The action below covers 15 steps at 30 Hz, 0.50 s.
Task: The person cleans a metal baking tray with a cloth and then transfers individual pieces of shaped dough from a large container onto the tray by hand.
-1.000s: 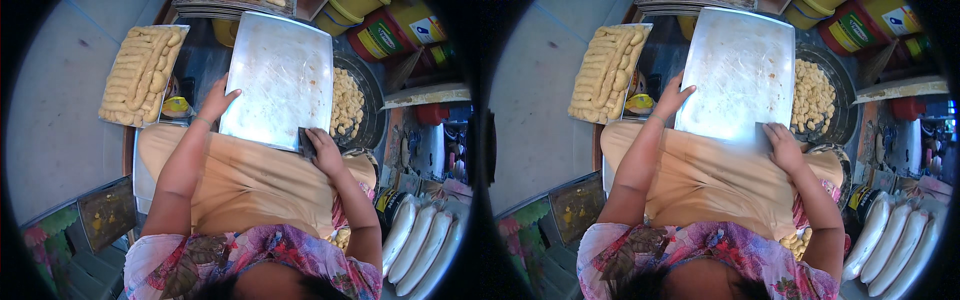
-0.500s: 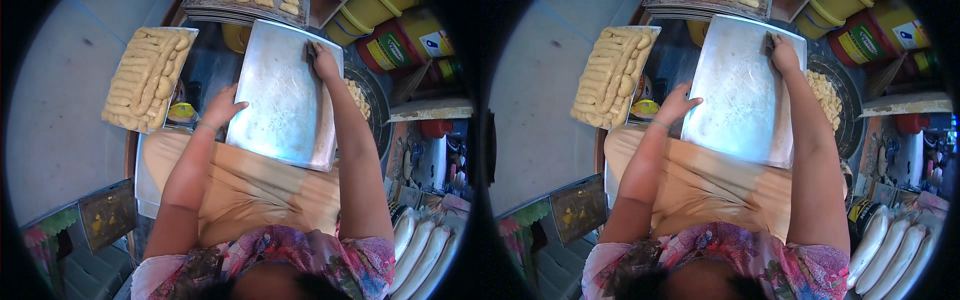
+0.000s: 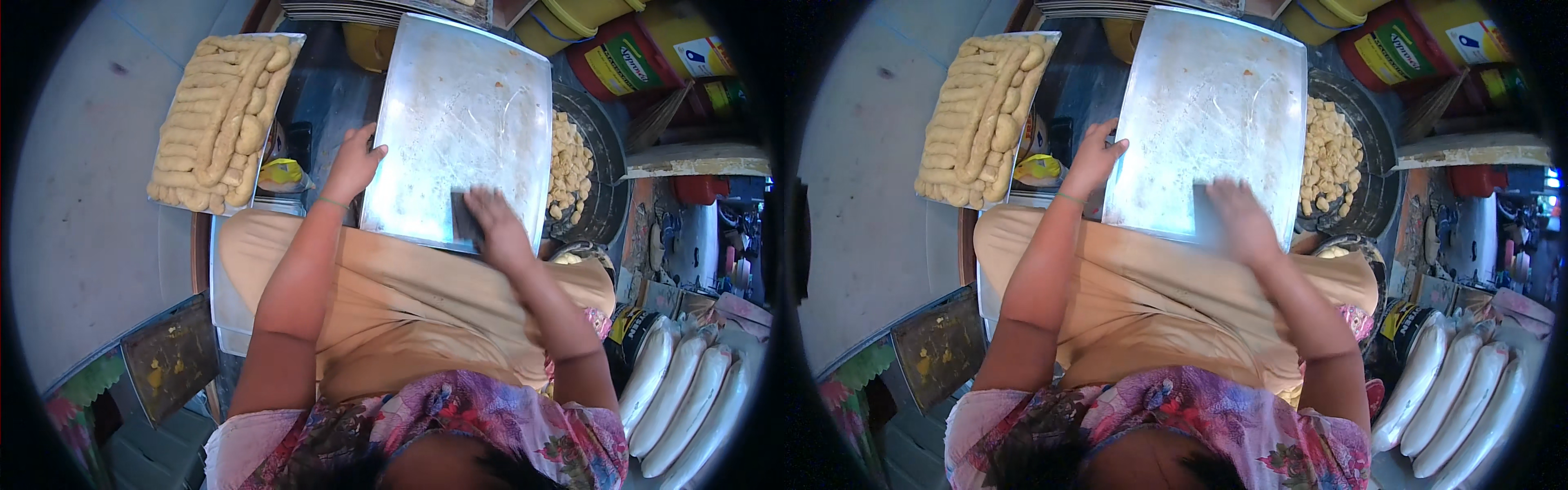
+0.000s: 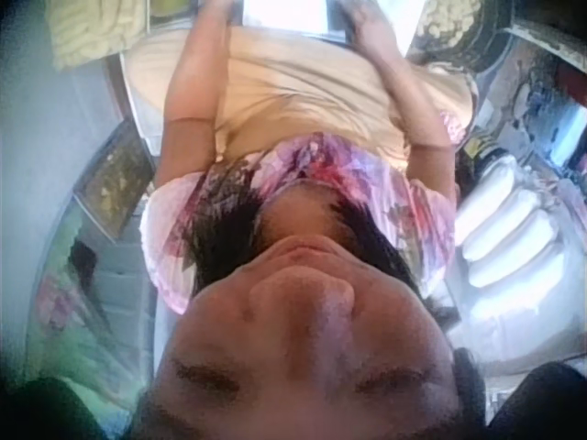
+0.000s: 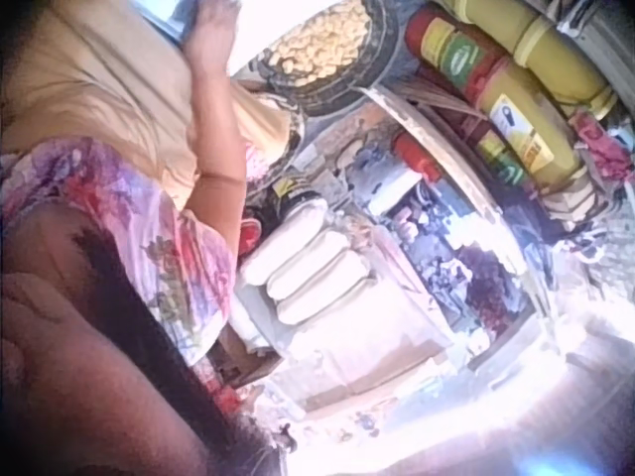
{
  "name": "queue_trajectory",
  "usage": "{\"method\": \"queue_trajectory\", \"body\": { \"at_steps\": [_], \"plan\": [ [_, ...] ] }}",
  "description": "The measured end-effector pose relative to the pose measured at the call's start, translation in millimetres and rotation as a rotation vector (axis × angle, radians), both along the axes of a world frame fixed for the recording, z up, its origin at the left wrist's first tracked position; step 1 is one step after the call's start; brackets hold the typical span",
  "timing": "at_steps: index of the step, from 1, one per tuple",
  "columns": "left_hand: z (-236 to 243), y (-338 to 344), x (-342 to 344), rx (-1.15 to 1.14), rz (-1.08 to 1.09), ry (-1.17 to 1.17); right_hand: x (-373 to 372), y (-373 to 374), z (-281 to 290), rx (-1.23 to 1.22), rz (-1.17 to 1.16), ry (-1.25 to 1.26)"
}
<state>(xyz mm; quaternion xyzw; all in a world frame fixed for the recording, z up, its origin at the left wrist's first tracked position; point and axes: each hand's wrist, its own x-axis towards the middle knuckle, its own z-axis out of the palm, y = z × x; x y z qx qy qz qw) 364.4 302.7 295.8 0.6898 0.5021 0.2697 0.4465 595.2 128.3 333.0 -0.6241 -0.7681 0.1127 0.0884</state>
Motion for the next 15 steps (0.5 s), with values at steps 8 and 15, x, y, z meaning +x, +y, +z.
{"method": "queue_trajectory", "body": {
  "at_steps": [8,15],
  "plan": [
    [8,2,10,0.024,-0.07,0.014,92,225,-12,0.327,-0.19,-0.075],
    [3,4,-12,0.023,-0.041,0.026,1,83,20,-0.033,-0.083,0.021]
  ]
}}
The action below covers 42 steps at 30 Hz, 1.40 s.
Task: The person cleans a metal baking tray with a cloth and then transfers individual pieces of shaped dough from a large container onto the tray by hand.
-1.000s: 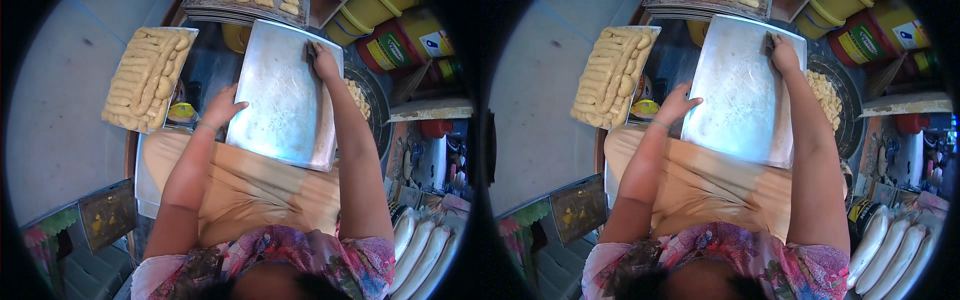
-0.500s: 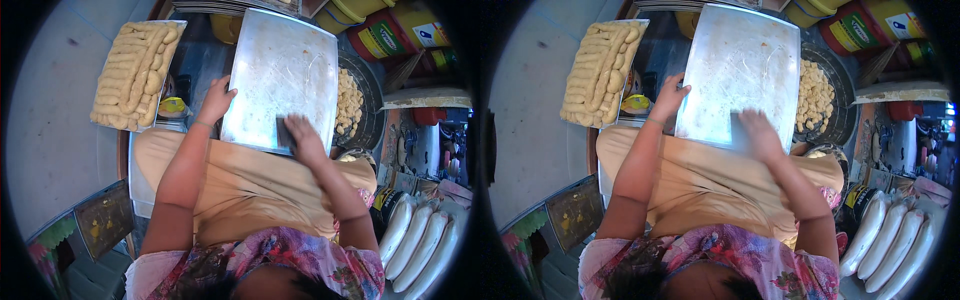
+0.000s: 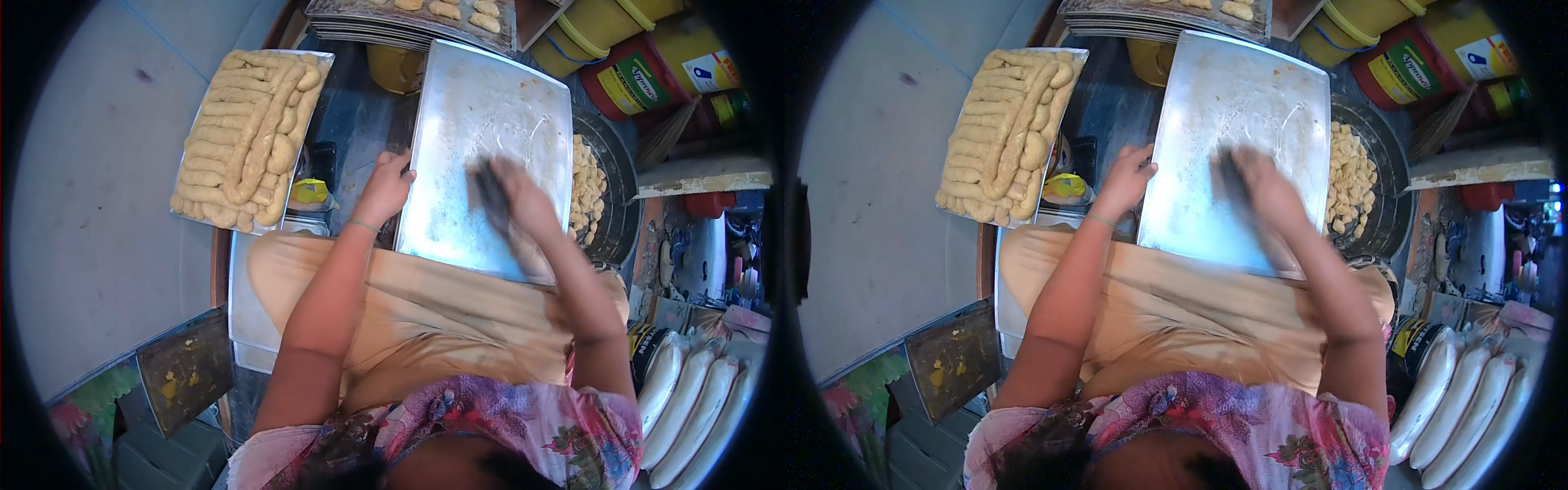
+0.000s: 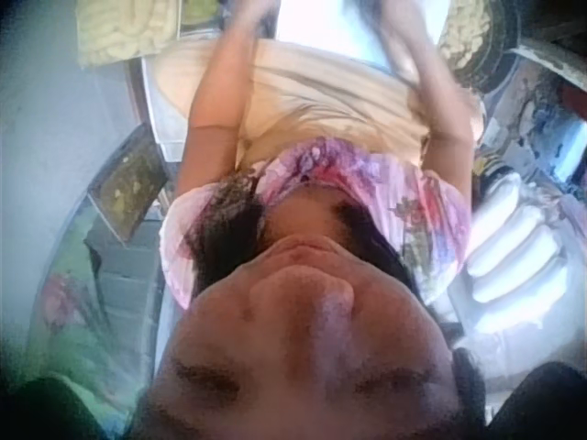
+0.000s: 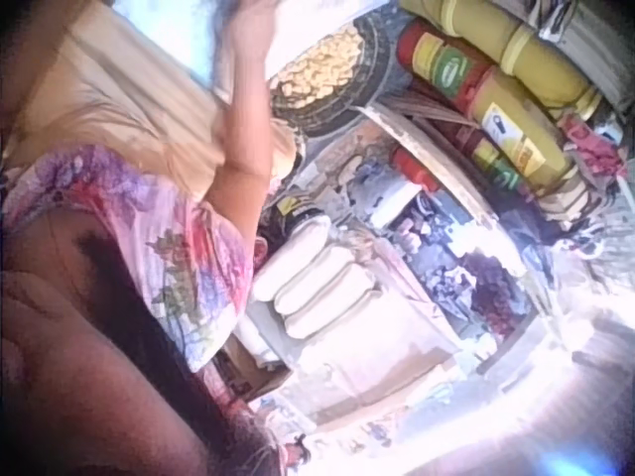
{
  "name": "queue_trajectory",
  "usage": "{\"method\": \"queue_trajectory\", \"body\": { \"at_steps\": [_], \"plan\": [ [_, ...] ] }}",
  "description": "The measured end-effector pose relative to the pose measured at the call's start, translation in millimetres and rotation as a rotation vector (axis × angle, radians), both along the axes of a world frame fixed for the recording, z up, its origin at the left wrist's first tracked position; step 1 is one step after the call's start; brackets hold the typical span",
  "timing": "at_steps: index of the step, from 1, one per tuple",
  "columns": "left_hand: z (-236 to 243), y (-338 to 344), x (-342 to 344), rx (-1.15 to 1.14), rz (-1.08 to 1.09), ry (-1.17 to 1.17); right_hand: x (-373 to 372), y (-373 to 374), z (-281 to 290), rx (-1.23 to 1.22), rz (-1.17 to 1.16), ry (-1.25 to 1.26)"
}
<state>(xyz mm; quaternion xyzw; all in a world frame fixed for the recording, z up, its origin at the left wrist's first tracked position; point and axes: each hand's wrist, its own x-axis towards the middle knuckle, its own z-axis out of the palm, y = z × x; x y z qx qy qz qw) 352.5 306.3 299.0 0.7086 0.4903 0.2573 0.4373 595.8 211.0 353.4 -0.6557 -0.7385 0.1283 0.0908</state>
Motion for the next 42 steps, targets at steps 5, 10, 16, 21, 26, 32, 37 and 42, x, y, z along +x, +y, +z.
{"method": "queue_trajectory", "body": {
  "at_steps": [5,10,16,21,26,32,37,42],
  "plan": [
    [-5,3,15,-0.061,-0.05,-0.127,-46,-113,-10,-0.128,0.411,0.026],
    [-19,9,9,-0.234,0.008,-0.221,-66,-27,-23,-0.026,0.223,0.05],
    [-3,4,27,-0.088,-0.045,-0.2,47,166,-36,0.396,-0.18,0.005],
    [18,4,16,0.14,0.118,-0.139,19,175,-1,0.321,-0.204,0.023],
    [81,-17,-42,-0.554,0.048,-0.575,-90,21,26,0.397,0.353,0.262],
    [94,-97,-77,-0.553,-0.054,-0.471,-87,-69,56,0.203,0.55,0.125],
    [109,-157,-139,-0.5,-0.055,-0.155,5,-155,119,-0.048,0.116,0.01],
    [94,-208,-172,-0.493,-0.008,0.032,85,-260,105,-0.21,-0.367,-0.061]
  ]
}}
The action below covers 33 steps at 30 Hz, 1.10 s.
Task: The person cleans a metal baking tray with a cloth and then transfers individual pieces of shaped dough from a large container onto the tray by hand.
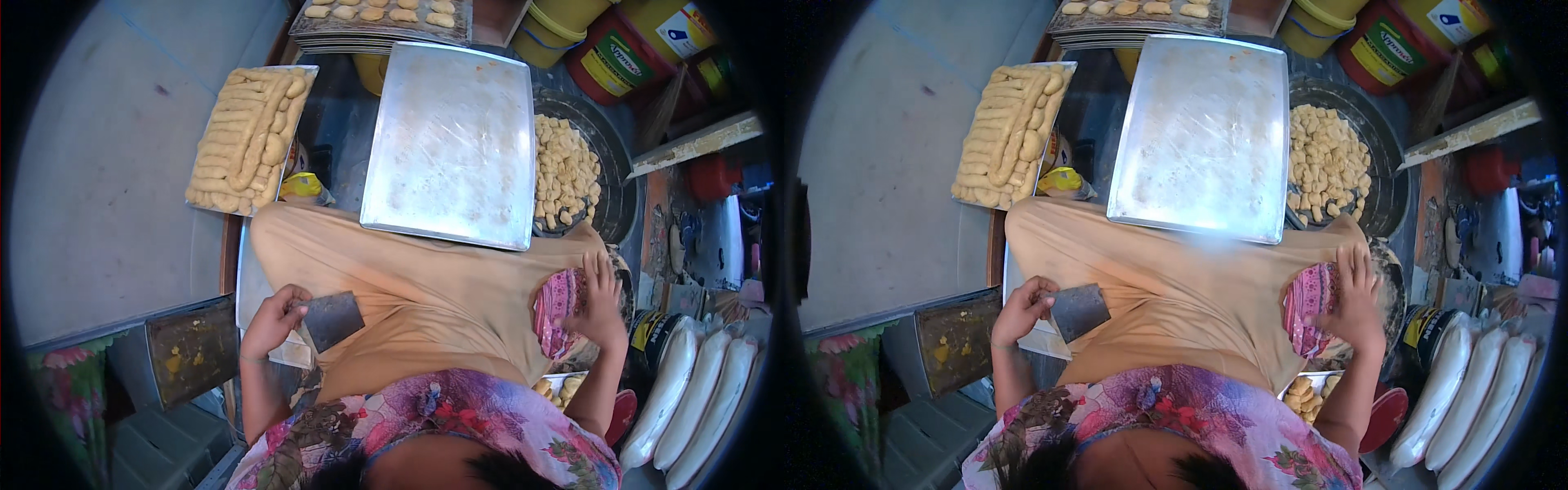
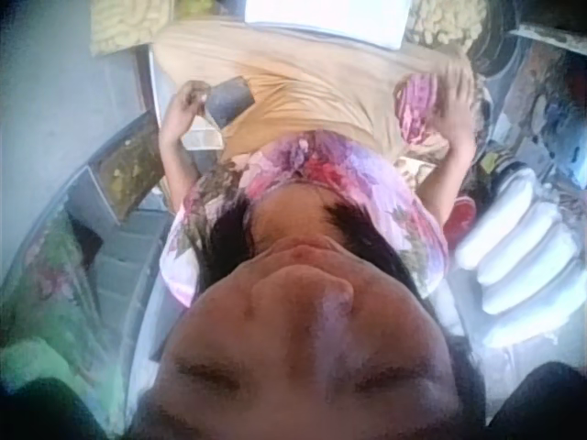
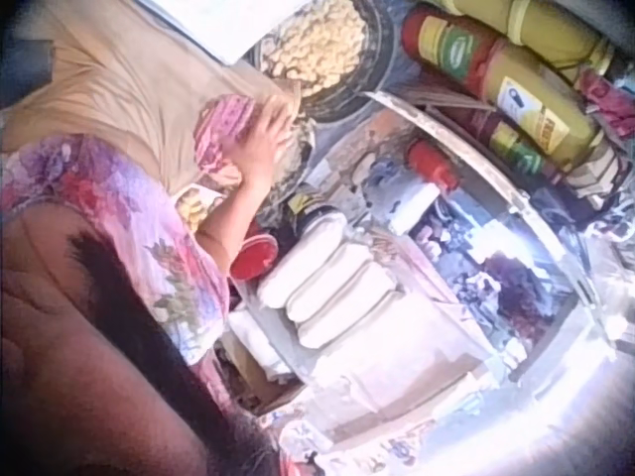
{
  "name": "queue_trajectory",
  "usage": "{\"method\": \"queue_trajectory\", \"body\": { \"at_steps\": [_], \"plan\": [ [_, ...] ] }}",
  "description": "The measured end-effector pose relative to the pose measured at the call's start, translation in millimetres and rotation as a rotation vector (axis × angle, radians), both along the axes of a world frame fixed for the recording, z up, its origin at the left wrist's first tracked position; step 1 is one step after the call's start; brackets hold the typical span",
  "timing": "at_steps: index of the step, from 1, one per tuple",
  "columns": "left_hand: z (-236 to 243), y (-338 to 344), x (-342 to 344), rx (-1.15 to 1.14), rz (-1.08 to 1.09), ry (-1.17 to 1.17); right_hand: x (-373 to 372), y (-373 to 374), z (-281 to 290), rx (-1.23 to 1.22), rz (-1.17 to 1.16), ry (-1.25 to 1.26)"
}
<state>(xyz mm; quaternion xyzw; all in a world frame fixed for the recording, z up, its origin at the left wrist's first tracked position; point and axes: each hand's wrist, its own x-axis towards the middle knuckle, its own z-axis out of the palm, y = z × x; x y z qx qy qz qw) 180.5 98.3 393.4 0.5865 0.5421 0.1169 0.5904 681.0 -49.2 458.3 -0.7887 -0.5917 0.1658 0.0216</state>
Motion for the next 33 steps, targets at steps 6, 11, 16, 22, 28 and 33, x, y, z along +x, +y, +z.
{"method": "queue_trajectory", "body": {
  "at_steps": [6,11,16,22,28,33],
  "plan": [
    [25,19,22,0.315,-0.231,0.576,-12,-58,-81,0.502,-0.187,0.068],
    [43,77,68,0.49,-0.256,0.434,-18,-52,-93,0.658,-0.251,0.041],
    [-8,158,114,0.407,-0.246,-0.008,20,-31,-101,0.935,-0.492,0.381],
    [-69,208,171,0.3,-0.017,-0.032,-15,105,-62,1.096,-0.192,0.518],
    [-69,208,189,0.15,-0.12,0.022,-33,172,-150,0.644,-0.037,-0.022],
    [-75,224,184,-0.034,-0.18,-0.049,-105,202,-156,0.543,0.0,0.177]
  ]
}}
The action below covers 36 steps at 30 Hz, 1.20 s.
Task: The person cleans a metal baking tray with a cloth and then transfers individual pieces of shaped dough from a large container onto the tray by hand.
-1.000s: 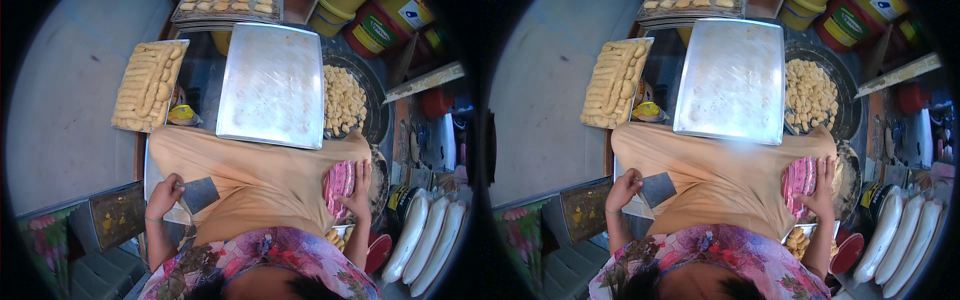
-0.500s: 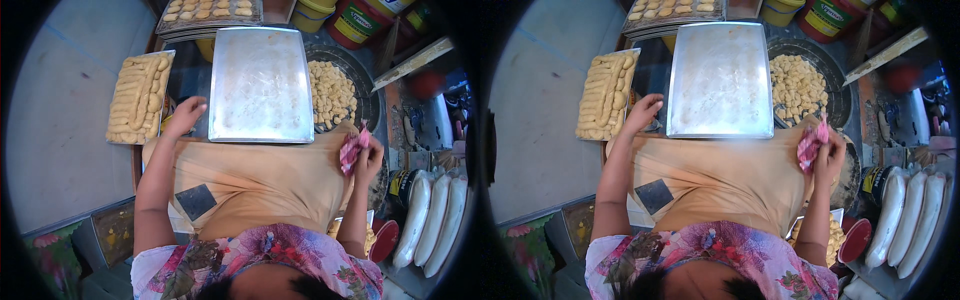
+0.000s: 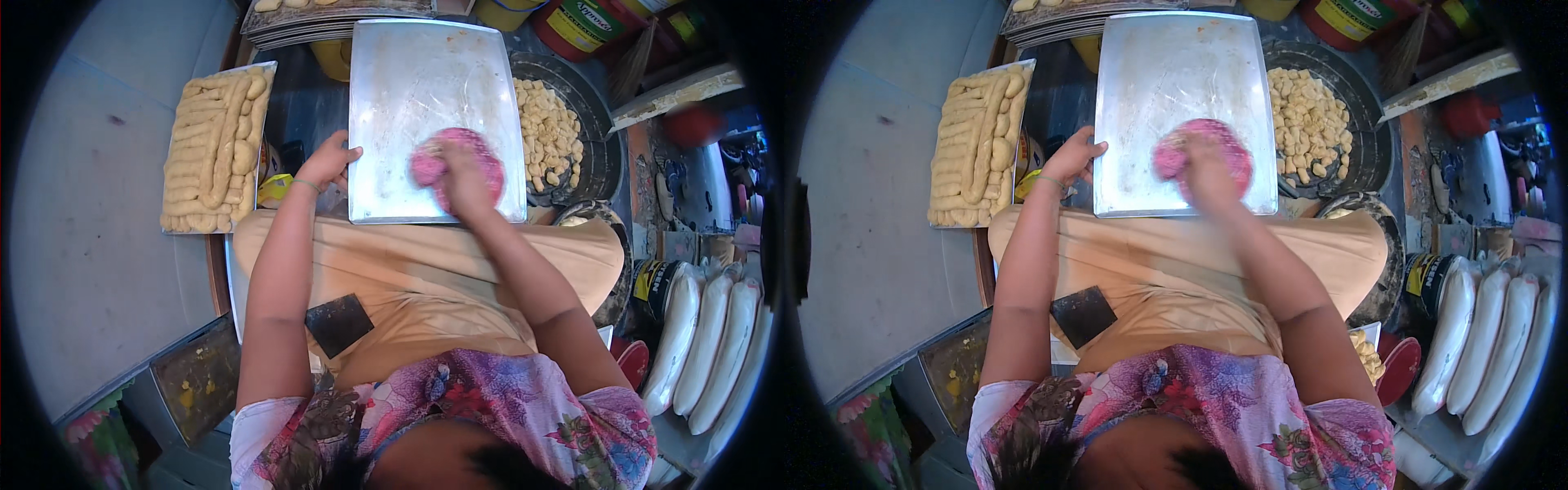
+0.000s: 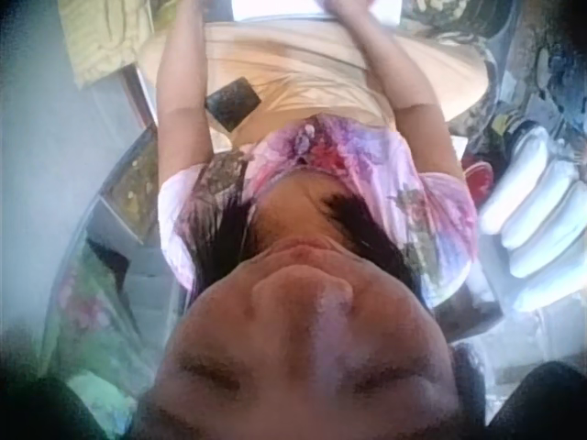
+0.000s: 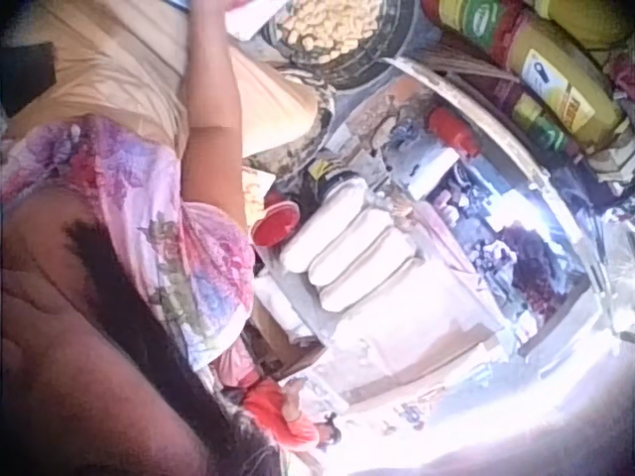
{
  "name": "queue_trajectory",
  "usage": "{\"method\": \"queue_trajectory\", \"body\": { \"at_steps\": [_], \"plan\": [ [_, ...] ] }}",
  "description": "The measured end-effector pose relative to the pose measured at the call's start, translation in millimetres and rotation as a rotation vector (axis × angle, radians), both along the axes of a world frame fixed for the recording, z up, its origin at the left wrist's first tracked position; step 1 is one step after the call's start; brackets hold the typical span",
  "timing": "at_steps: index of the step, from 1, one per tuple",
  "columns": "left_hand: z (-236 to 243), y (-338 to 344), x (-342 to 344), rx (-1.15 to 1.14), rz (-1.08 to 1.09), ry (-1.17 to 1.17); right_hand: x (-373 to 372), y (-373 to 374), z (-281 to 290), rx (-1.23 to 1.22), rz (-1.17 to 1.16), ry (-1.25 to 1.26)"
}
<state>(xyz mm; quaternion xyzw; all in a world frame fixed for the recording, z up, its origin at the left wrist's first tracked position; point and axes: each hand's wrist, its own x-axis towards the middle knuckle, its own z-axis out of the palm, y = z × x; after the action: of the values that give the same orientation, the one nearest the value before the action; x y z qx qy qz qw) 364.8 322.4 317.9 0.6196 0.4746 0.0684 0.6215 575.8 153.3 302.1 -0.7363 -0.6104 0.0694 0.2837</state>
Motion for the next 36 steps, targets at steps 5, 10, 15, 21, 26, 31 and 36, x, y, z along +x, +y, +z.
{"method": "queue_trajectory", "body": {
  "at_steps": [5,10,15,21,26,31,36],
  "plan": [
    [-42,17,-15,-0.152,0.155,-0.255,-100,60,-5,0.008,0.44,-0.031],
    [-9,-5,-7,-0.227,0.124,-0.141,-72,-24,-3,-0.088,0.608,0.075],
    [13,-6,9,-0.224,0.093,-0.129,100,-106,-19,-0.114,-0.069,0.5],
    [-5,4,1,-0.182,0.201,-0.203,110,-56,27,0.219,-0.15,0.091],
    [-14,6,3,-0.196,0.416,-0.28,-17,18,16,-0.134,0.729,-0.181],
    [-7,5,3,-0.214,0.342,-0.249,-34,147,11,0.062,0.776,0.09],
    [-6,19,-3,-0.212,0.094,-0.077,1,242,5,0.182,0.503,0.049]
  ]
}}
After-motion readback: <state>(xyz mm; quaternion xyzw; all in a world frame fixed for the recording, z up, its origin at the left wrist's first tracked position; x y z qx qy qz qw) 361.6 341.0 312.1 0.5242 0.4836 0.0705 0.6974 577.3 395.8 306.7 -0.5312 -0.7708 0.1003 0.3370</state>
